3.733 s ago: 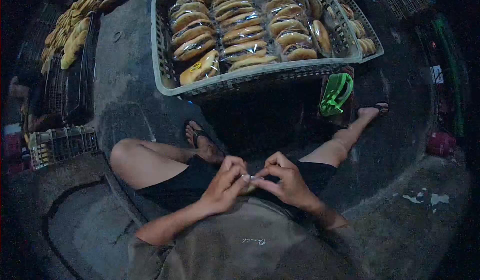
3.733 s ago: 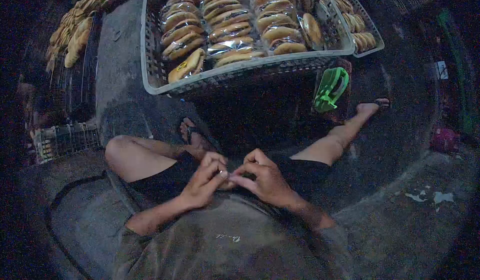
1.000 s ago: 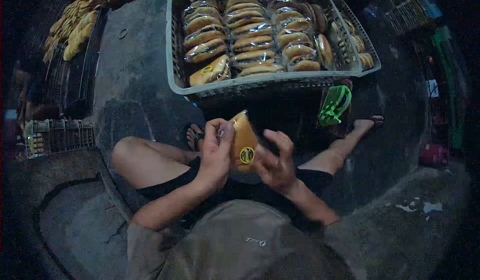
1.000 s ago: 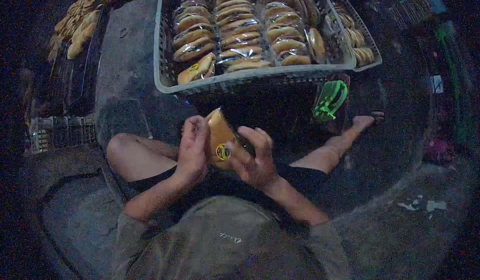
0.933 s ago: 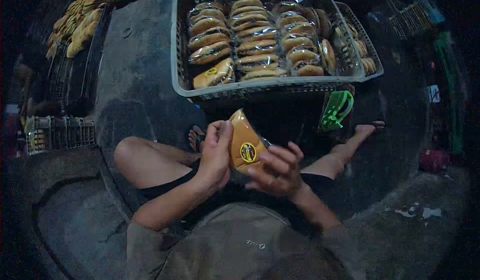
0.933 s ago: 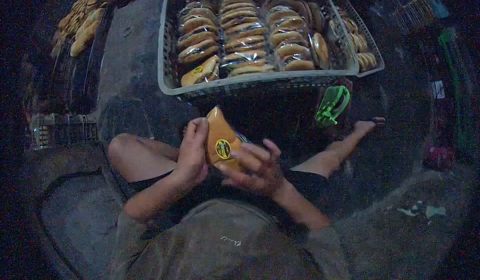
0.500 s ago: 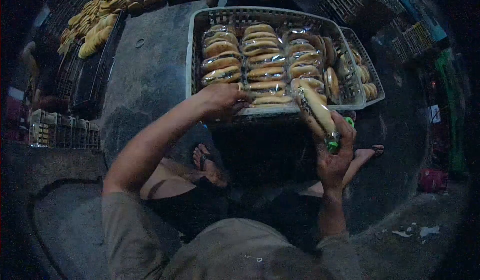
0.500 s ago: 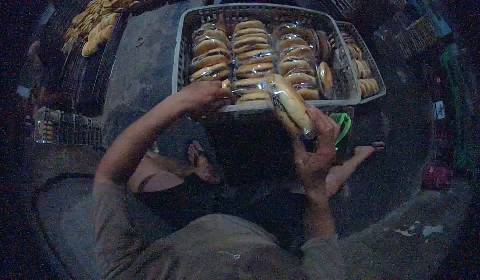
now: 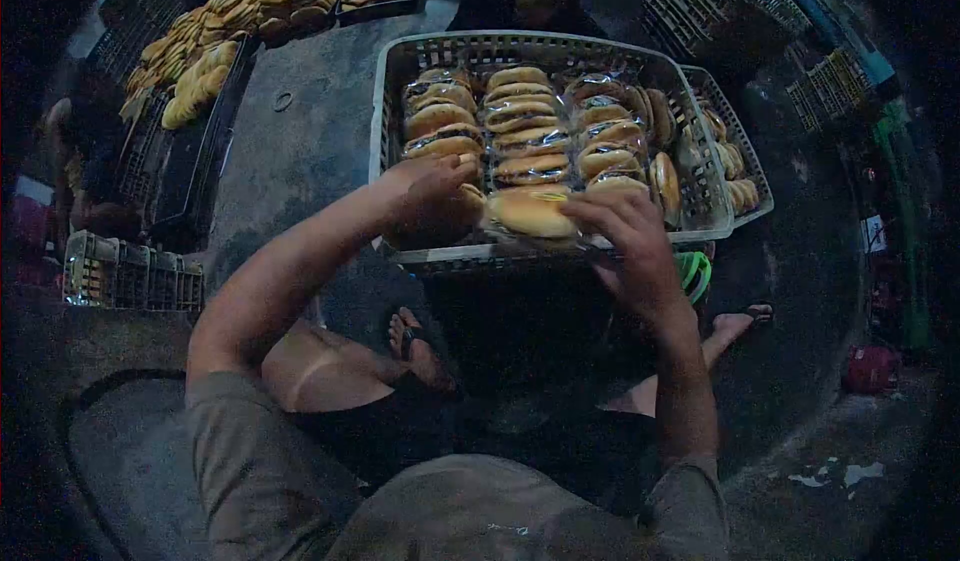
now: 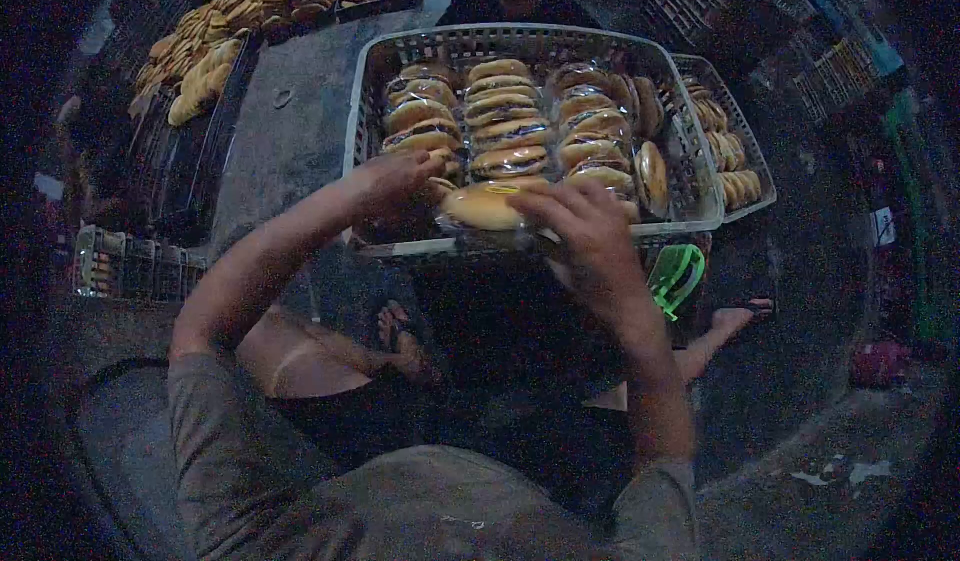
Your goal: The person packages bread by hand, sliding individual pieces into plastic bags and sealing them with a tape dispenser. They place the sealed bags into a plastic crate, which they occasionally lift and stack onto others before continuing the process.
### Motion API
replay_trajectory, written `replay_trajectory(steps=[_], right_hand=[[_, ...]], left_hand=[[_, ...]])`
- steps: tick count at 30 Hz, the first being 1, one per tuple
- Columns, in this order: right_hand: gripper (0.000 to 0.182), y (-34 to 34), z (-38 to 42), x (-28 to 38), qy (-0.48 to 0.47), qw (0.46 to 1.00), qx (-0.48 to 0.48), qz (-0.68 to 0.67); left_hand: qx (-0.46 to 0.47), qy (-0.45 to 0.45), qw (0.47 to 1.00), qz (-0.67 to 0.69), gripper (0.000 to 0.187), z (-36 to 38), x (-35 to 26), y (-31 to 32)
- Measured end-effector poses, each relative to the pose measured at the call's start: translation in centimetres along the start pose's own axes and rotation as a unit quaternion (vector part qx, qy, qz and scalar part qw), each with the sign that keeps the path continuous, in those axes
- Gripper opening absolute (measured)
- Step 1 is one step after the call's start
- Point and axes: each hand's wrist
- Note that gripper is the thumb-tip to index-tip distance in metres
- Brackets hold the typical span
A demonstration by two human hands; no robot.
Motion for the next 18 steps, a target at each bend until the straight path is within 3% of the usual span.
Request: replay_trajectory(steps=[3, 5, 7, 8, 10, 11, 12, 13, 14, 16, 17, 18], right_hand=[[0.045, 4.5, -3.1, -0.6, -0.039, 0.992, 0.106, -0.063], [0.044, 8.4, -4.3, -1.0, -0.023, 0.977, 0.182, -0.111], [0.048, 12.0, -5.2, -1.4, 0.011, 0.96, 0.229, -0.16], [0.048, 13.0, -5.8, -1.0, 0.012, 0.962, 0.224, -0.156], [0.052, 14.0, -6.7, -0.6, 0.063, 0.927, 0.331, -0.162], [0.052, 13.7, -6.5, -0.8, 0.064, 0.928, 0.329, -0.161], [0.053, 12.9, -6.2, -0.7, 0.042, 0.921, 0.322, -0.216], [0.054, 12.3, -6.3, -0.7, 0.019, 0.91, 0.314, -0.271], [0.057, 11.9, -6.8, -0.8, 0.021, 0.903, 0.36, -0.232], [0.057, 10.7, -6.5, -0.1, 0.045, 0.918, 0.334, -0.208], [0.058, 10.1, -6.0, 0.3, 0.071, 0.932, 0.305, -0.183], [0.054, 9.3, -5.0, 0.3, 0.029, 0.953, 0.178, -0.242]], left_hand=[[0.047, 0.048, 0.998, -0.02, 0.063, -1.0, 0.5, -0.9], [0.043, 0.084, 0.996, 0.001, 0.071, -1.8, 2.7, 0.7], [0.022, 0.054, 0.989, 0.138, 0.073, -2.2, 3.1, 0.4], [0.038, 0.002, 0.981, 0.19, 0.057, -2.1, 3.0, -0.2], [0.054, 0.024, 0.973, 0.221, 0.054, -3.2, 4.9, -0.8], [0.071, 0.042, 0.964, 0.254, 0.054, -3.8, 5.7, -0.7], [0.048, -0.068, 0.959, 0.27, 0.048, -3.8, 4.6, -2.2], [0.048, -0.065, 0.96, 0.268, 0.048, -4.5, 4.7, -2.2], [-0.052, -0.07, 0.959, 0.27, 0.046, -5.1, 4.7, -2.3], [-0.202, -0.072, 0.95, 0.227, 0.04, -6.3, 3.8, -2.6], [-0.203, -0.07, 0.95, 0.225, 0.04, -7.3, 4.2, -2.0], [-0.303, -0.065, 0.941, 0.133, 0.038, -8.9, 5.4, -0.6]])
Point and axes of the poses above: each hand's wrist, its own z-axis away from the middle knuckle, its own y-axis out of the palm, x = y × z, and after that the axes turned 9 degrees about -x, right-handed
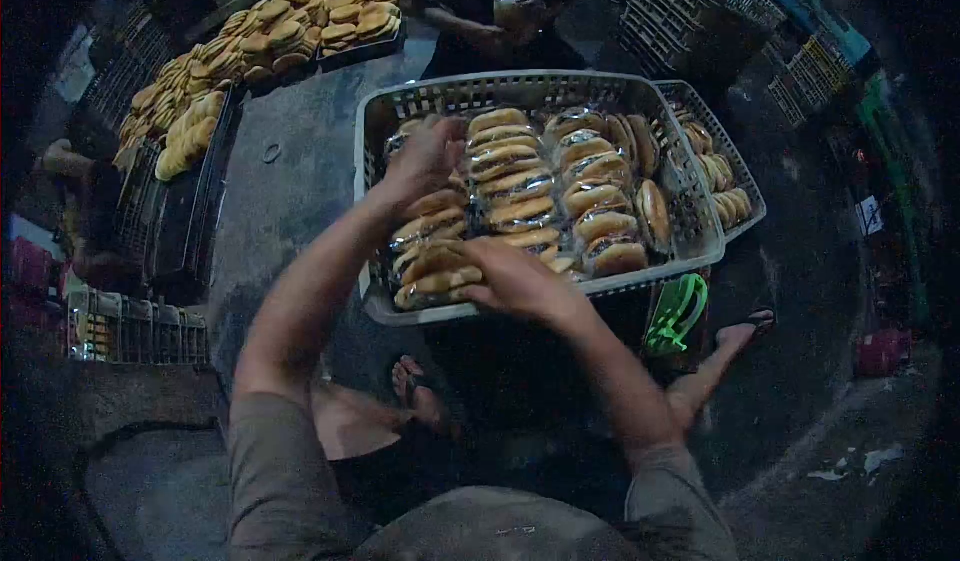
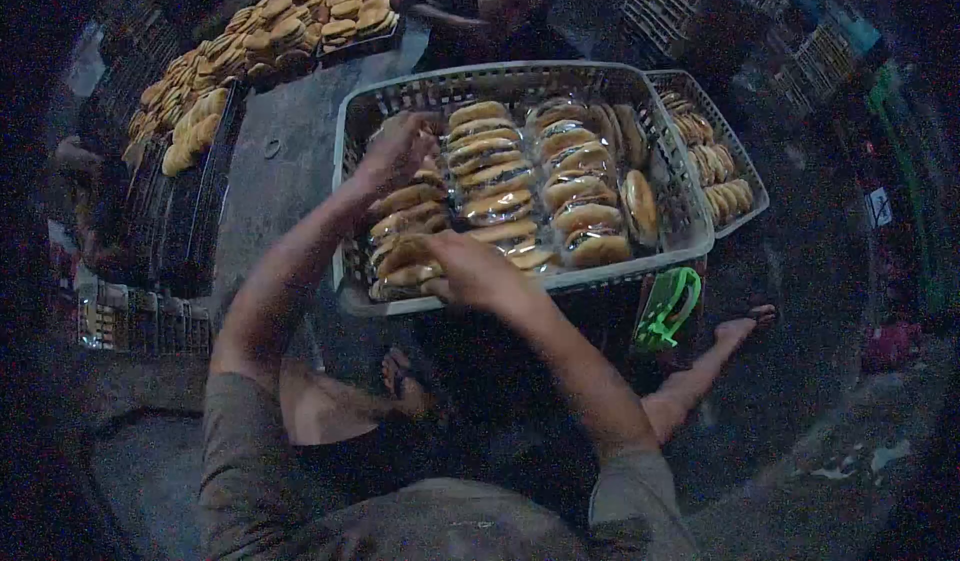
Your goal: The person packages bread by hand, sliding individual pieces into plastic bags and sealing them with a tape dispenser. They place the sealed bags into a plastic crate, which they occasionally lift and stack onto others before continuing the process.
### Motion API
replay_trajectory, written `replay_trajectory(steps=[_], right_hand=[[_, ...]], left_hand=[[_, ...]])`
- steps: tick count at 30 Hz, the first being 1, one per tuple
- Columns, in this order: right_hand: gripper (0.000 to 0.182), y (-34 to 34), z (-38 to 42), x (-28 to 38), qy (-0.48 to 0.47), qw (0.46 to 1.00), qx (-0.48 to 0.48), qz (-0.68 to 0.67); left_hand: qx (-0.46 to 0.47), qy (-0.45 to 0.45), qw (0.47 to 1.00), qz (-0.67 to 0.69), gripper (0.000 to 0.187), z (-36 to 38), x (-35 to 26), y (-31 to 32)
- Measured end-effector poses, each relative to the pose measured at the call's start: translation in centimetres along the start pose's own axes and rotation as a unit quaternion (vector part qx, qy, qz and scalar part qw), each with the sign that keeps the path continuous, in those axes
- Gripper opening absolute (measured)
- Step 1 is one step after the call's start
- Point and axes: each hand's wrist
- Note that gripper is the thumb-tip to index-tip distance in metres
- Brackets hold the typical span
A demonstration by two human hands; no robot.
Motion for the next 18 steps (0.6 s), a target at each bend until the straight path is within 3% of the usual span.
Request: replay_trajectory(steps=[1, 3, 5, 6, 9, 10, 11, 13, 15, 17, 18], right_hand=[[0.054, -0.4, 1.0, 0.6, -0.003, 1.0, 0.0, 0.003], [0.049, -1.0, 3.2, 1.7, 0.065, 0.994, -0.077, -0.051], [0.046, -0.5, 6.1, 1.7, 0.067, 0.99, -0.113, -0.06], [0.042, -0.3, 7.5, 1.6, 0.069, 0.984, -0.147, -0.073], [0.037, -0.1, 10.9, 1.6, 0.121, 0.974, -0.148, -0.118], [0.035, -0.3, 11.7, 1.9, 0.151, 0.971, -0.148, -0.112], [0.035, -0.4, 12.4, 1.8, 0.152, 0.97, -0.154, -0.112], [0.033, -0.5, 13.9, 1.2, 0.182, 0.959, -0.174, -0.131], [0.032, -0.5, 14.7, 0.7, 0.187, 0.953, -0.199, -0.135], [0.031, -0.5, 14.9, 0.5, 0.188, 0.946, -0.225, -0.137], [0.029, -0.3, 14.4, 0.7, 0.217, 0.914, -0.282, -0.196]], left_hand=[[-0.104, 0.044, 0.991, -0.077, 0.036, -1.0, 1.2, 1.4], [-0.079, 0.01, 0.991, -0.105, 0.036, -3.7, 2.0, 2.6], [-0.086, -0.012, 0.977, -0.196, 0.034, -5.5, 1.8, 3.7], [-0.031, -0.038, 0.961, -0.272, 0.031, -6.6, 1.9, 4.3], [-0.009, 0.032, 0.942, -0.333, 0.026, -7.7, 1.5, 4.2], [0.028, -0.033, 0.971, -0.234, 0.027, -8.7, 0.9, 4.1], [0.03, -0.028, 0.971, -0.235, 0.027, -9.3, 1.5, 4.7], [-0.096, -0.023, 0.995, -0.032, 0.028, -9.8, 2.5, 5.9], [-0.081, -0.05, 0.994, -0.062, 0.029, -7.7, -3.9, 1.7], [-0.18, -0.142, 0.973, 0.034, 0.03, -6.2, -6.6, -0.8], [-0.185, -0.153, 0.962, 0.126, 0.031, -4.4, -8.7, -2.1]])
Point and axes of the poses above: each hand's wrist, its own z-axis away from the middle knuckle, its own y-axis out of the palm, x = y × z, and after that the axes turned 9 degrees about -x, right-handed
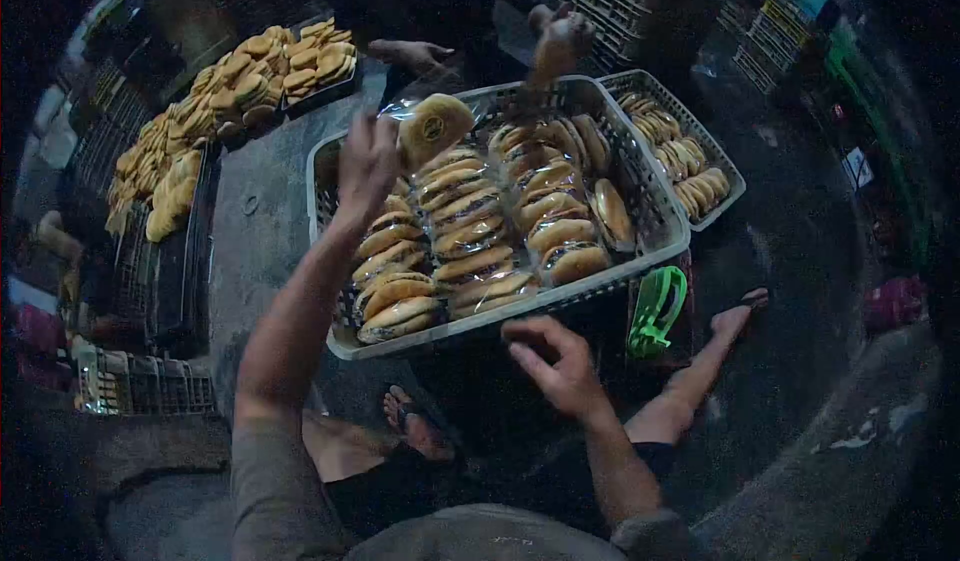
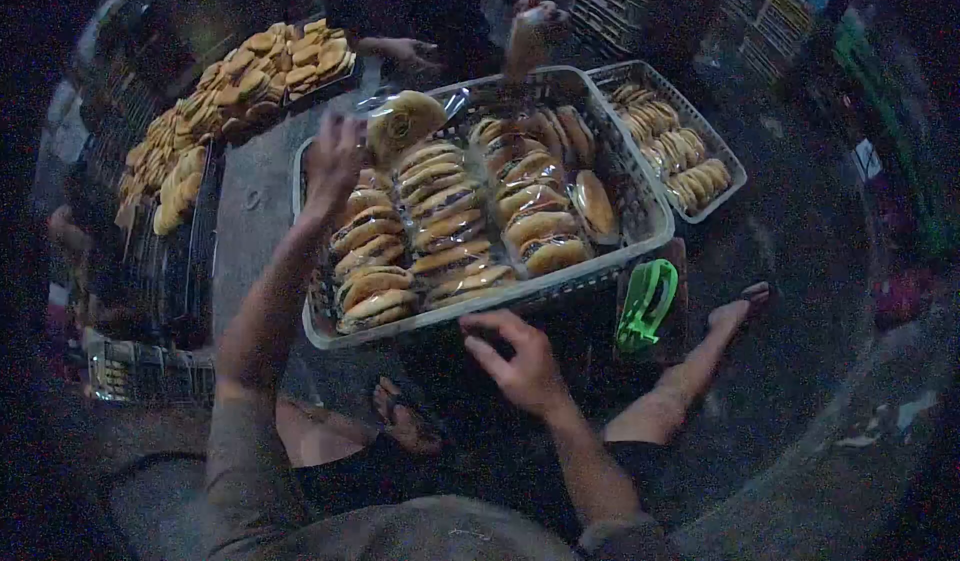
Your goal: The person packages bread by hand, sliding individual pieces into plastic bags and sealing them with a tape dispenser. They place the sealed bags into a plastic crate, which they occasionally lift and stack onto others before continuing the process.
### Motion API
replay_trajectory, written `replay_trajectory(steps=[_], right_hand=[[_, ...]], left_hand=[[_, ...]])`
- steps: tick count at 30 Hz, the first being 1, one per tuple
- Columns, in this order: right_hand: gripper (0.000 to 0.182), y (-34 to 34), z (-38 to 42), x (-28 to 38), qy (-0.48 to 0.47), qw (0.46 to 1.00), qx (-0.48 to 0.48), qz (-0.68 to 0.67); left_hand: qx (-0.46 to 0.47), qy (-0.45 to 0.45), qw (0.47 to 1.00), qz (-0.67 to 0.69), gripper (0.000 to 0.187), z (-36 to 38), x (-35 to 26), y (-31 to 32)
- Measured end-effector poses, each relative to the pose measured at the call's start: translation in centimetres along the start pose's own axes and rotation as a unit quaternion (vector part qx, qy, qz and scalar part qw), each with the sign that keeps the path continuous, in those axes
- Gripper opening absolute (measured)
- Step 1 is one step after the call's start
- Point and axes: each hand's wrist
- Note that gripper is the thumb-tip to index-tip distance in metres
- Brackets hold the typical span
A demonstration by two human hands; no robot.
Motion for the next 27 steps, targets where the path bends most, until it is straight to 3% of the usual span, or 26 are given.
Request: replay_trajectory(steps=[3, 4, 5, 6, 7, 10, 12, 13, 15, 16, 17, 19, 21, 23, 25, 27], right_hand=[[0.03, 1.9, -1.2, 0.4, 0.057, 0.986, -0.091, -0.126], [0.032, 2.7, -1.9, 1.1, 0.104, 0.931, -0.133, -0.322], [0.034, 3.0, -2.4, 1.7, 0.145, 0.835, -0.168, -0.503], [0.036, 2.9, -2.4, 2.1, 0.128, 0.813, -0.147, -0.549], [0.036, 2.8, -2.2, 2.2, 0.127, 0.813, -0.149, -0.549], [0.023, 2.0, -0.5, 2.0, 0.081, 0.887, -0.219, -0.399], [0.02, 0.9, 1.5, 2.6, 0.051, 0.918, -0.226, -0.322], [0.017, 0.4, 2.5, 3.0, 0.02, 0.941, -0.23, -0.247], [0.014, -0.4, 4.1, 3.2, 0.012, 0.948, -0.22, -0.231], [0.014, -0.7, 4.6, 3.1, -0.019, 0.965, -0.18, -0.19], [0.014, -0.8, 5.2, 3.1, -0.049, 0.978, -0.138, -0.148], [0.011, -0.3, 6.0, 4.1, 0.01, 0.982, -0.104, -0.157], [0.011, 0.5, 6.9, 4.3, -0.01, 0.987, -0.12, -0.101], [0.012, -0.1, 7.2, 3.5, -0.015, 0.994, -0.096, -0.044], [0.012, -0.1, 7.7, 3.3, -0.021, 0.997, -0.073, 0.014], [0.013, 0.8, 7.9, 3.5, -0.046, 0.989, -0.143, -0.008]], left_hand=[[0.0, -0.145, 0.972, 0.184, 0.027, 7.6, -1.4, -2.2], [-0.011, -0.164, 0.958, 0.236, 0.024, 11.0, -3.2, -2.6], [-0.022, -0.184, 0.94, 0.288, 0.021, 14.6, -5.2, -2.6], [-0.042, -0.277, 0.885, 0.373, 0.018, 17.4, -6.2, -2.4], [-0.062, -0.367, 0.812, 0.45, 0.016, 20.0, -7.0, -2.4], [-0.053, -0.388, 0.789, 0.473, 0.018, 26.2, -7.4, -3.2], [0.077, -0.219, 0.818, 0.526, 0.036, 28.0, -5.6, -3.7], [0.074, -0.222, 0.815, 0.529, 0.036, 28.3, -5.4, -4.2], [0.166, -0.223, 0.748, 0.603, 0.059, 27.8, -5.3, -5.3], [0.136, -0.139, 0.833, 0.517, 0.074, 27.3, -3.9, -4.4], [0.13, -0.143, 0.834, 0.517, 0.074, 27.4, -2.8, -4.4], [0.258, -0.123, 0.88, 0.379, 0.073, 27.1, -2.4, -5.4], [0.234, -0.175, 0.859, 0.42, 0.07, 27.8, -2.2, -5.6], [0.235, -0.117, 0.845, 0.466, 0.063, 28.2, -1.1, -5.2], [0.213, -0.141, 0.826, 0.503, 0.063, 28.5, -2.7, -5.5], [0.188, -0.161, 0.807, 0.537, 0.063, 29.0, -2.9, -5.5]])
Point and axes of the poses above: each hand's wrist, its own z-axis away from the middle knuckle, its own y-axis out of the palm, x = y × z, and after that the axes turned 9 degrees about -x, right-handed
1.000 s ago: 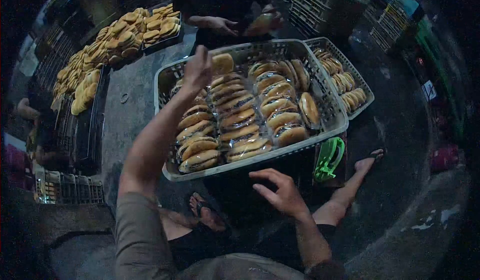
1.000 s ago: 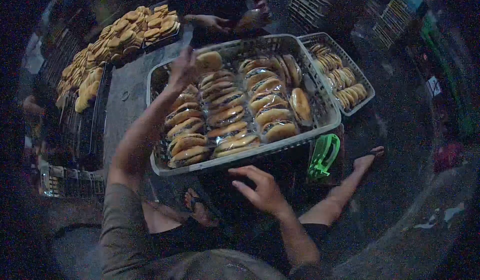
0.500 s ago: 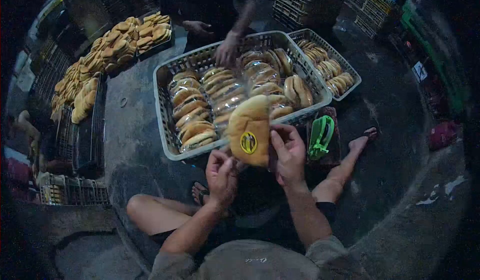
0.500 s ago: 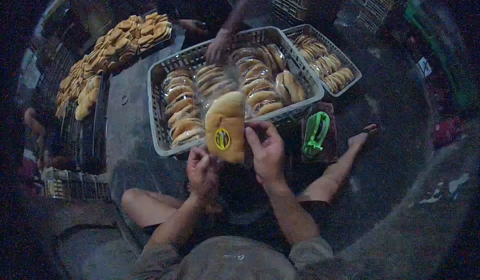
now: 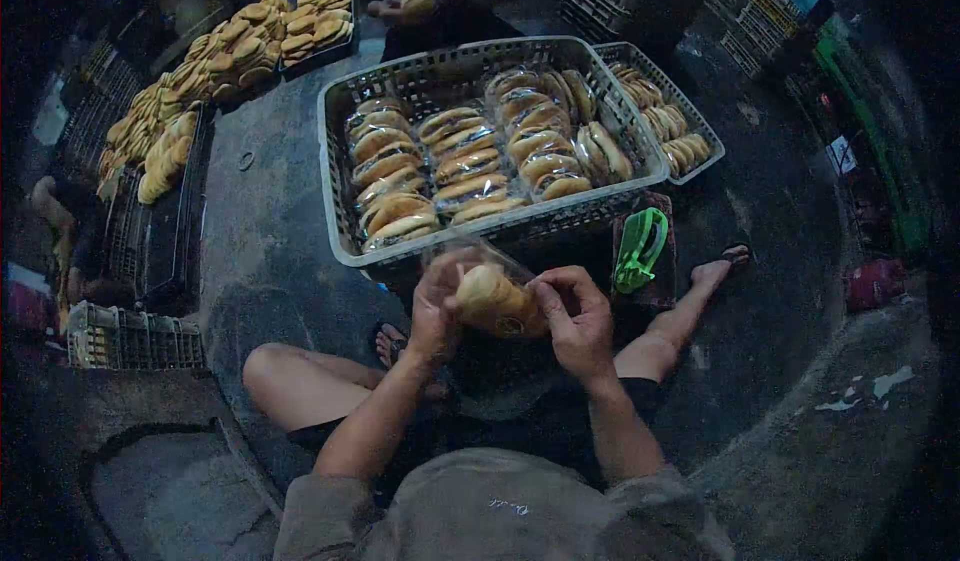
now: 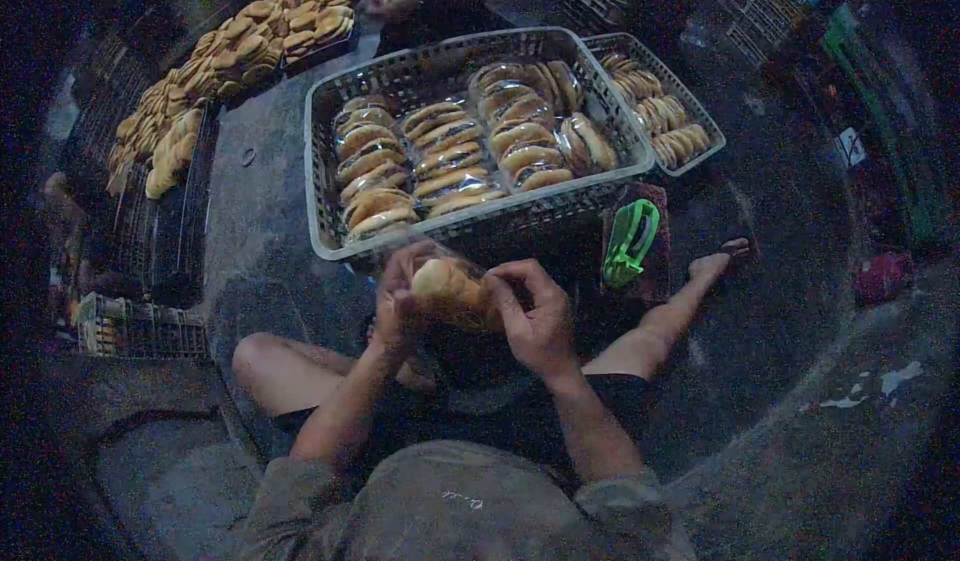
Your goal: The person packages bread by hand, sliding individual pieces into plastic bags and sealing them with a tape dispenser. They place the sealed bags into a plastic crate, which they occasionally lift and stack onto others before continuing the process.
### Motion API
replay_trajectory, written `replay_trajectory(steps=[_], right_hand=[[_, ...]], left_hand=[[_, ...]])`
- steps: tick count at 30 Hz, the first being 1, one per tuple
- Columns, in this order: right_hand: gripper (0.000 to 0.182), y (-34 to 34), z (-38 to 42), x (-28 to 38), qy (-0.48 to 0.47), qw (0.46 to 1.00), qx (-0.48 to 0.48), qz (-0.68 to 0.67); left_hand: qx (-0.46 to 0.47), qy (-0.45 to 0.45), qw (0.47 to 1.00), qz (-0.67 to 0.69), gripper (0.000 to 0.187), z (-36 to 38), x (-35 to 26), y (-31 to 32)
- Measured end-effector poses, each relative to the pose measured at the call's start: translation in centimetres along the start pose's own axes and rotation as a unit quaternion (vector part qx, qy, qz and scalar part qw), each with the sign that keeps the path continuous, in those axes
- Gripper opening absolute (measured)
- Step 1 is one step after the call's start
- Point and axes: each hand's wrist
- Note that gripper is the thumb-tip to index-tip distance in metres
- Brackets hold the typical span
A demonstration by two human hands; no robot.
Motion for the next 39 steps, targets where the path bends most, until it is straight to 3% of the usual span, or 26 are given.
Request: replay_trajectory(steps=[2, 5, 8, 13, 18, 22, 25, 26, 28, 30, 32, 34, 35, 36, 37, 38, 39], right_hand=[[0.013, 0.7, 0.2, 0.4, 0.019, 1.0, -0.016, 0.005], [0.012, 1.0, 0.2, 0.8, 0.048, 0.997, -0.016, 0.05], [0.011, 1.5, 0.4, -0.3, 0.059, 0.995, -0.025, 0.071], [0.014, 1.7, 0.0, -0.3, 0.033, 0.993, -0.028, 0.106], [0.02, 1.7, -0.1, -2.6, 0.064, 0.997, -0.047, 0.007], [0.025, 1.8, -0.3, -2.4, 0.132, 0.99, -0.044, 0.017], [0.019, 1.1, -0.8, -2.9, 0.266, 0.94, 0.128, -0.168], [0.019, 0.9, -0.9, -3.4, 0.269, 0.94, 0.126, -0.17], [0.017, 0.8, -0.8, -3.9, 0.283, 0.907, 0.22, -0.221], [0.017, 1.1, -0.4, -2.8, 0.317, 0.902, 0.189, -0.224], [0.018, 1.7, 0.1, -2.6, 0.351, 0.895, 0.16, -0.224], [0.023, 2.6, 1.4, -5.0, 0.203, 0.965, 0.113, -0.121], [0.027, 3.8, 3.6, -8.5, 0.218, 0.967, 0.037, -0.127], [0.027, 3.8, 4.1, -8.8, 0.218, 0.967, 0.038, -0.128], [0.029, 3.7, 4.5, -9.0, 0.283, 0.943, 0.033, -0.172], [0.03, 3.9, 5.0, -9.3, 0.347, 0.912, 0.028, -0.215], [0.031, 4.5, 5.2, -9.4, 0.241, 0.954, 0.018, -0.176]], left_hand=[[-0.114, -0.003, 0.99, -0.077, 0.058, 0.7, 1.2, -0.9], [-0.197, -0.032, 0.979, -0.029, 0.053, 0.9, 0.4, 2.0], [-0.216, -0.026, 0.973, -0.076, 0.048, 1.3, 0.4, 2.1], [-0.205, -0.045, 0.974, -0.083, 0.051, 0.9, -0.6, 2.0], [-0.189, -0.105, 0.972, -0.091, 0.059, 1.1, -1.4, 2.2], [-0.158, -0.176, 0.971, 0.018, 0.067, 1.4, -1.8, 2.6], [-0.108, -0.252, 0.958, 0.08, 0.068, 1.2, -2.2, 1.7], [-0.09, -0.301, 0.941, 0.127, 0.069, 1.0, -2.2, 1.4], [-0.077, -0.326, 0.932, 0.137, 0.067, 0.3, -2.9, 1.8], [-0.063, -0.351, 0.922, 0.149, 0.066, 0.3, -2.9, 2.2], [-0.098, -0.259, 0.957, 0.086, 0.06, 0.6, -2.5, 2.3], [-0.067, -0.216, 0.973, 0.054, 0.058, 0.5, -2.4, 2.1], [-0.109, -0.163, 0.981, 0.007, 0.058, 0.6, -1.8, 1.9], [-0.149, -0.106, 0.982, -0.04, 0.059, 0.6, -1.5, 1.9], [-0.22, -0.147, 0.963, -0.057, 0.06, 0.8, -1.5, 2.2], [-0.223, -0.147, 0.962, -0.058, 0.06, 0.8, -1.6, 2.1], [-0.201, -0.095, 0.967, -0.128, 0.058, 0.7, -1.7, 1.8]])
Point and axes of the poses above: each hand's wrist, its own z-axis away from the middle knuckle, its own y-axis out of the palm, x = y × z, and after that the axes turned 9 degrees about -x, right-handed
